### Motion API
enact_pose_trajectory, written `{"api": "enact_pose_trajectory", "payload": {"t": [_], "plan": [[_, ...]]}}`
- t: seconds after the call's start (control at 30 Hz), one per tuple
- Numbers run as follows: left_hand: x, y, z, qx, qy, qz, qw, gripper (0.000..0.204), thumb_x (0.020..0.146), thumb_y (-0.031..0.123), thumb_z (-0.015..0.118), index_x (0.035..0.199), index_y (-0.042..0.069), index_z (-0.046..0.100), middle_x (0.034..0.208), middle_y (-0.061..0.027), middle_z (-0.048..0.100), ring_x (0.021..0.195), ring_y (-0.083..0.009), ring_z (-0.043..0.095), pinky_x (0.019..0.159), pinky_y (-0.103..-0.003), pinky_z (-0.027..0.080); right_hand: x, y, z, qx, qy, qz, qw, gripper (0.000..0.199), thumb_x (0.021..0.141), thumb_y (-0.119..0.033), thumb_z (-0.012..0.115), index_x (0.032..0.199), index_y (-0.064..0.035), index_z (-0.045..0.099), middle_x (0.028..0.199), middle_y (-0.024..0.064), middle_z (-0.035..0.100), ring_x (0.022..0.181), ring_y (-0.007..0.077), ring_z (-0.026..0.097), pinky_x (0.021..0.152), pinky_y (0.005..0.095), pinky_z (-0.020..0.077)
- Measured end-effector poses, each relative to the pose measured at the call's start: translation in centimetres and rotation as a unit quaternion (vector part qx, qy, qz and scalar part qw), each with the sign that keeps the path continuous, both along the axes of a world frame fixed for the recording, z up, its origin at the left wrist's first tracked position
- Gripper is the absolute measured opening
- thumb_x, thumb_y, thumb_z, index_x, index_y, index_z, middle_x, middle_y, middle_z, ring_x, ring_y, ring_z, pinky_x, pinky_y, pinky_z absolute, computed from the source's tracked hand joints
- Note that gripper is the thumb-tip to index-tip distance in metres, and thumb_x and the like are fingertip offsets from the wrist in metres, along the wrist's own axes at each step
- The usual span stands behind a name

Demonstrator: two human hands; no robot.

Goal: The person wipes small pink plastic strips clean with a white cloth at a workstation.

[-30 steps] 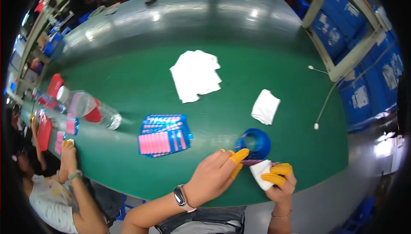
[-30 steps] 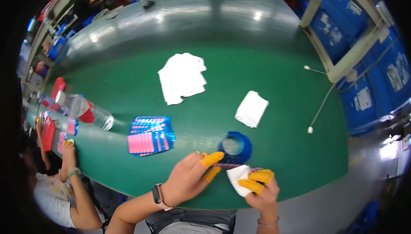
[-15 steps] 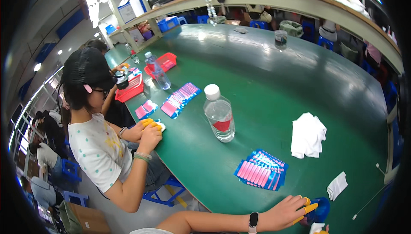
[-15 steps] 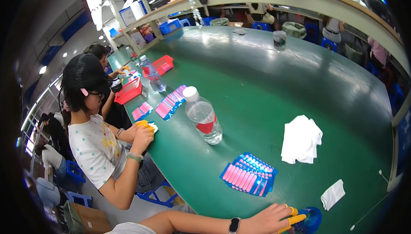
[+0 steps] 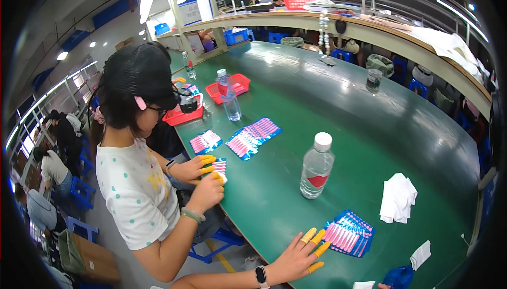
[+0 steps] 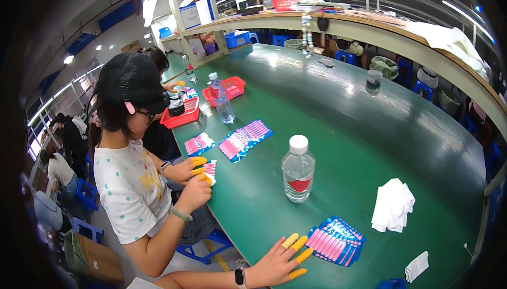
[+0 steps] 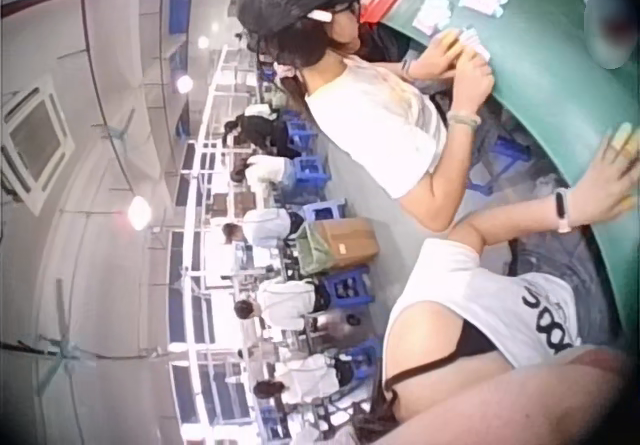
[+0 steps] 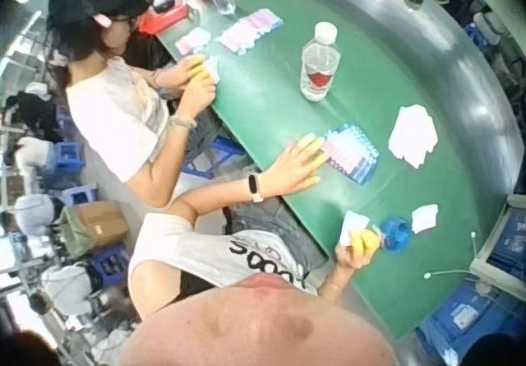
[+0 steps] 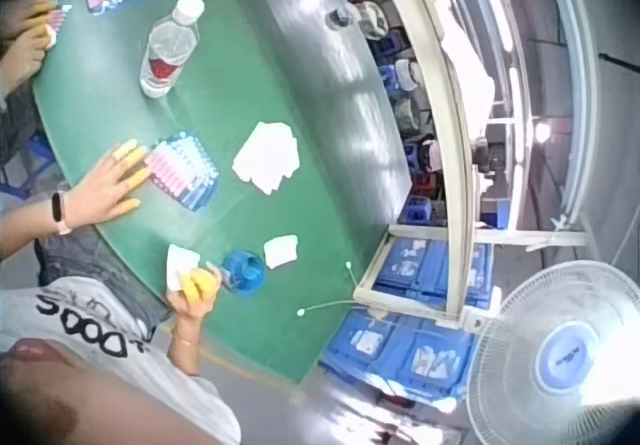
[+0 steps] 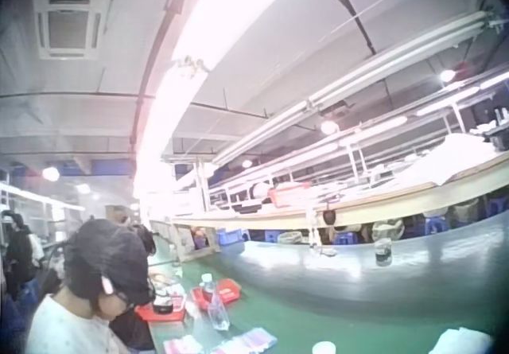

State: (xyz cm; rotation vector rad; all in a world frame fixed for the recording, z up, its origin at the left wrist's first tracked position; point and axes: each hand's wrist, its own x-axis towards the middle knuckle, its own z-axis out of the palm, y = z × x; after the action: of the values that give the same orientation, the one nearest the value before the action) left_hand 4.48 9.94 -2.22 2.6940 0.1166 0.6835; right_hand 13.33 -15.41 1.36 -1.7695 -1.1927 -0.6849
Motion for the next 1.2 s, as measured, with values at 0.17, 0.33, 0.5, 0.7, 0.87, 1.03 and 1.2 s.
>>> {"api": "enact_pose_trajectory", "payload": {"t": [0.17, 0.33, 0.5, 0.7, 0.87, 1.03, 1.2], "plan": [[-1.2, 0.1, -0.4, -0.013, 0.045, 0.009, 0.999, 0.056, 0.092, 0.039, 0.062, 0.134, 0.004, 0.053, 0.145, -0.0172, 0.043, 0.14, -0.0376, 0.035, 0.112, -0.057, 0.027, 0.0, 2.7, -0.2, -0.006, 0.005, 0.05, 0.999, 0.014, 0.077, -0.006, 0.073, 0.091, -0.004, 0.071, 0.092, 0.0119, 0.059, 0.085, 0.0322, 0.06, 0.082, 0.0516, 0.0541], [-1.0, 0.0, -0.5, -0.018, 0.025, -0.002, 1.0, 0.056, 0.093, 0.04, 0.059, 0.135, 0.003, 0.053, 0.146, -0.0155, 0.042, 0.141, -0.0356, 0.033, 0.112, -0.059, 0.026, 0.0, 3.6, -0.7, -0.015, 0.013, 0.063, 0.998, 0.014, 0.077, -0.006, 0.072, 0.092, -0.0046, 0.071, 0.093, 0.0122, 0.059, 0.086, 0.0328, 0.061, 0.083, 0.0503, 0.0546], [0.0, -0.9, 1.4, 0.018, 0.016, -0.011, 1.0, 0.056, 0.089, 0.038, 0.063, 0.135, 0.006, 0.053, 0.138, -0.0145, 0.048, 0.134, -0.0334, 0.041, 0.109, -0.061, 0.029, -0.3, 4.0, -1.3, -0.047, 0.017, 0.064, 0.997, 0.017, 0.076, -0.004, 0.07, 0.093, -0.0052, 0.072, 0.094, 0.0128, 0.061, 0.088, 0.034, 0.061, 0.083, 0.049, 0.0542], [-0.5, -1.7, -0.2, -0.026, 0.086, -0.038, 0.995, 0.07, 0.086, 0.044, 0.064, 0.142, 0.007, 0.043, 0.141, -0.0166, 0.043, 0.137, -0.0363, 0.034, 0.108, -0.072, 0.018, 0.1, 3.6, -1.4, -0.028, 0.039, 0.011, 0.999, 0.023, 0.074, -0.001, 0.072, 0.097, -0.0041, 0.072, 0.096, 0.0142, 0.062, 0.088, 0.035, 0.062, 0.083, 0.0475, 0.053], [-2.5, -2.4, 0.5, -0.016, 0.102, -0.046, 0.994, 0.07, 0.088, 0.046, 0.061, 0.143, 0.006, 0.042, 0.14, -0.0154, 0.044, 0.134, -0.035, 0.038, 0.109, -0.071, 0.019, 0.6, 4.3, -0.3, -0.061, 0.051, -0.011, 0.997, 0.025, 0.075, 0.001, 0.071, 0.099, -0.0033, 0.071, 0.097, 0.0157, 0.062, 0.089, 0.0346, 0.062, 0.082, 0.0446, 0.052], [-4.2, -4.0, 0.4, -0.034, 0.107, -0.064, 0.992, 0.068, 0.091, 0.049, 0.055, 0.139, 0.002, 0.046, 0.138, -0.016, 0.049, 0.13, -0.0329, 0.043, 0.111, -0.066, 0.021, -0.1, 6.2, 0.3, -0.112, 0.146, -0.009, 0.983, 0.028, 0.075, 0.004, 0.068, 0.102, -0.003, 0.071, 0.1, 0.0164, 0.062, 0.091, 0.0337, 0.061, 0.082, 0.0416, 0.0507], [-5.0, -4.1, 0.3, -0.043, 0.095, -0.057, 0.993, 0.066, 0.09, 0.046, 0.058, 0.138, 0.001, 0.047, 0.136, -0.0156, 0.051, 0.131, -0.0322, 0.043, 0.111, -0.062, 0.024, -0.6, 7.6, -0.7, -0.278, 0.181, 0.035, 0.943, 0.025, 0.079, -0.007, 0.069, 0.103, -0.005, 0.071, 0.101, 0.0157, 0.06, 0.098, 0.0348, 0.058, 0.089, 0.044, 0.0463]]}}
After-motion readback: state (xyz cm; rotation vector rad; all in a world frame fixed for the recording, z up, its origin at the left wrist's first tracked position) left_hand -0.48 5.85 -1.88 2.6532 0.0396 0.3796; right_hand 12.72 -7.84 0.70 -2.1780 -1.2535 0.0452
